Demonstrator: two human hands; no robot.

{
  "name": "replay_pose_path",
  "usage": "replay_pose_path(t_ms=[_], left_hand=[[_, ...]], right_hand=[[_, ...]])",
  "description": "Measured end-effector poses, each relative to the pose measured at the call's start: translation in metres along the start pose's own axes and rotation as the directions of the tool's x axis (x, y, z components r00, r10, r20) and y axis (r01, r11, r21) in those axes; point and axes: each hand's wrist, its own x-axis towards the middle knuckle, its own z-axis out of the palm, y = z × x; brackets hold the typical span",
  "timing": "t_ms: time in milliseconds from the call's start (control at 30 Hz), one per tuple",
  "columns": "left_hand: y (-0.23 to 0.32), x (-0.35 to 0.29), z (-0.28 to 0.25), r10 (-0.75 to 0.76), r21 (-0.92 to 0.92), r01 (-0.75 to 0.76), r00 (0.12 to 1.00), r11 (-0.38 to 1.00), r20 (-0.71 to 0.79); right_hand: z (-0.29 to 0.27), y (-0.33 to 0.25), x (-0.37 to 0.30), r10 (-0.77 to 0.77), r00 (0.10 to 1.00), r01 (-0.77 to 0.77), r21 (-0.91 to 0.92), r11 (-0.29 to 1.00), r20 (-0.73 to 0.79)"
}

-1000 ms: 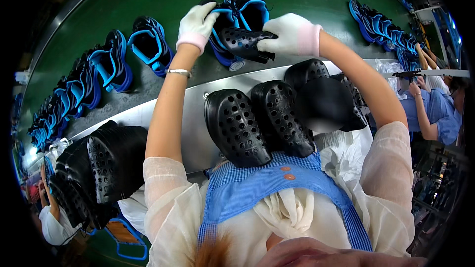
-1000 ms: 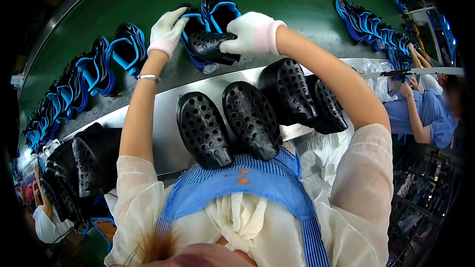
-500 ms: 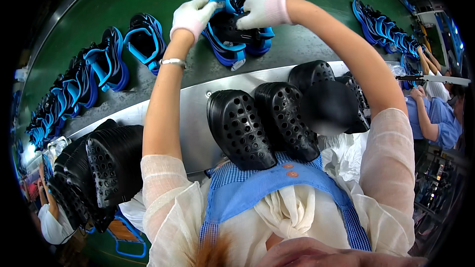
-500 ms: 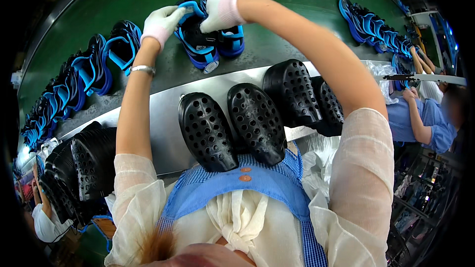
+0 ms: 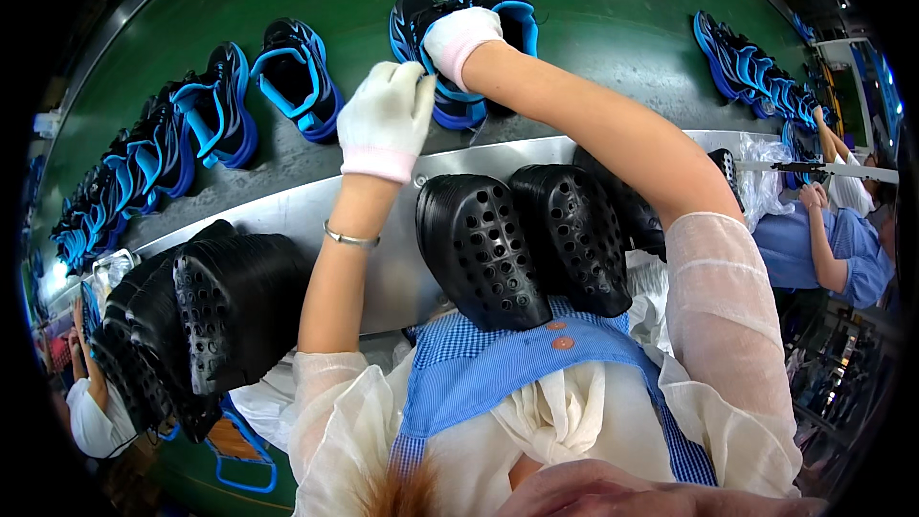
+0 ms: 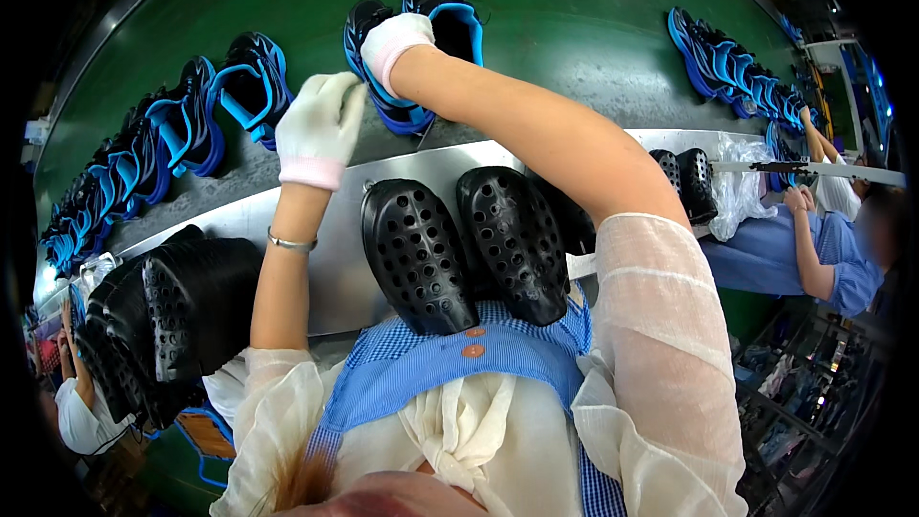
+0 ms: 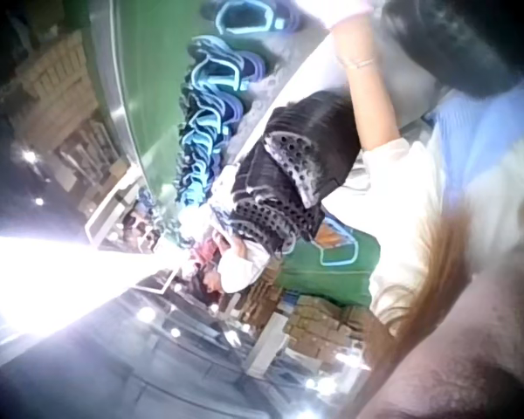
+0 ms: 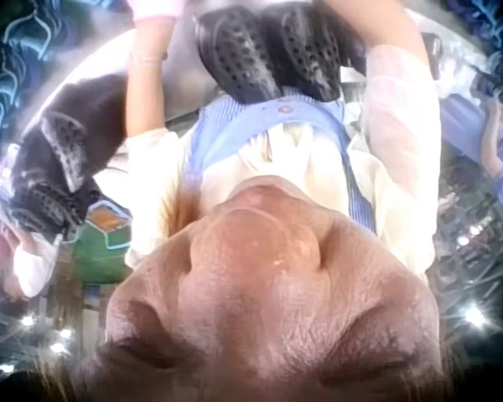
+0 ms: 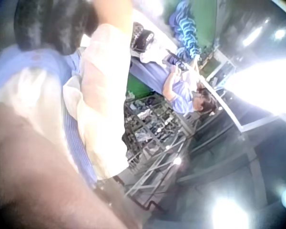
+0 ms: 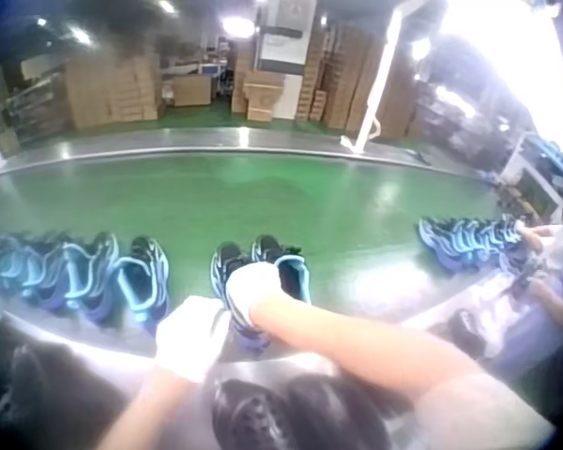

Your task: The person places black plastic shoe components into blue and black sneakers on an assembly line. The person handles multiple sneakers one by one, inserting a black component into each shoe before moving on to the next one.

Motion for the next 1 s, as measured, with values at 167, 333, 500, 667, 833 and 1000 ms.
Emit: replay_pose_path(t_ms=[167,333,500,667,833,1000], left_hand=[[0.007,0.002,0.030,0.067,-0.138,-0.010,0.908,0.990,0.414],[-0.004,0.037,0.055,-0.069,0.089,0.004,0.670,0.996,0.740],[-0.007,0.040,0.058,-0.056,0.039,0.040,0.622,0.998,0.781],[-0.013,0.037,0.059,-0.054,-0.038,0.130,0.638,0.991,0.768],[-0.007,0.043,0.057,-0.159,-0.011,0.310,0.517,0.951,0.841],[-0.001,0.047,0.055,-0.128,0.022,0.199,0.533,0.980,0.836]], right_hand=[[0.008,0.003,0.018,0.012,1.000,-0.012,0.053,0.999,0.001],[0.007,0.002,0.016,0.029,0.997,-0.017,0.161,0.987,-0.074],[-0.001,0.019,0.007,0.028,1.000,-0.031,0.278,0.960,0.012],[0.012,0.012,0.009,-0.063,0.995,0.076,0.175,0.982,-0.076],[0.009,0.005,0.019,-0.097,0.995,0.099,0.094,0.991,-0.028],[0.003,0.017,0.001,-0.122,0.988,0.138,0.177,0.975,-0.097]])
